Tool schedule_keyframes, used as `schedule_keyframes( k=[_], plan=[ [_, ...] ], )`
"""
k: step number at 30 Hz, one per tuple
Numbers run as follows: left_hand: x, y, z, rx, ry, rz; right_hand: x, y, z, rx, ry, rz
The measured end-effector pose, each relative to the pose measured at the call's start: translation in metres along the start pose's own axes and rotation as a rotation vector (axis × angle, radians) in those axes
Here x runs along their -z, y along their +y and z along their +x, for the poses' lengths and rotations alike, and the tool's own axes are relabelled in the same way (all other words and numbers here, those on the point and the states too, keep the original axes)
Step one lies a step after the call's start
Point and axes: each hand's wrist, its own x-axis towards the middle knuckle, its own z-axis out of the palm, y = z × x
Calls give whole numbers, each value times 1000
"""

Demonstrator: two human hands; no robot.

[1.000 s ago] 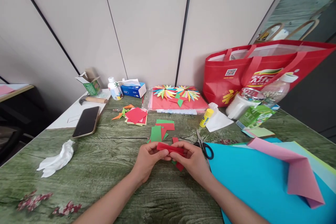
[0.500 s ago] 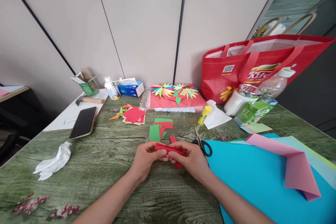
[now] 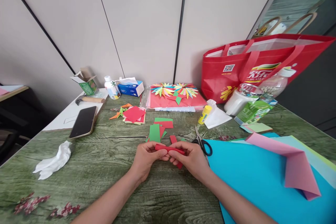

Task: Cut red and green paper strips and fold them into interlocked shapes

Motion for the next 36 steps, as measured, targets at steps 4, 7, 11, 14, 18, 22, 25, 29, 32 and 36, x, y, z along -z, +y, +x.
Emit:
schedule_keyframes(
  k=[4, 7, 11, 14, 18, 22, 25, 29, 32, 36],
  plan=[
    [1, -1, 0, 0, 3, -5, -1, -1, 0, 8, -10, -6],
    [1, -1, 0, 10, 6, -13, -1, -1, 0, 2, -6, -18],
    [0, 1, 0, 13, -1, -13, 1, 0, 0, -2, -7, -29],
    [0, 4, -1, 22, -23, -8, 3, 2, 1, -3, 4, -35],
    [3, 8, -1, 63, -47, 12, 5, 3, 2, -8, 16, -41],
    [4, 8, -1, 78, -59, 30, 5, 3, 3, -19, 12, -41],
    [4, 7, -1, 78, -56, 29, 5, 2, 2, -24, 3, -20],
    [3, 7, -1, 71, -46, 40, 5, 2, 2, -24, -10, -4],
    [3, 8, -1, 61, -42, 51, 6, 3, 3, -12, -19, -12],
    [2, 9, -2, 45, -41, 58, 6, 2, 2, -20, -23, -6]
  ],
)
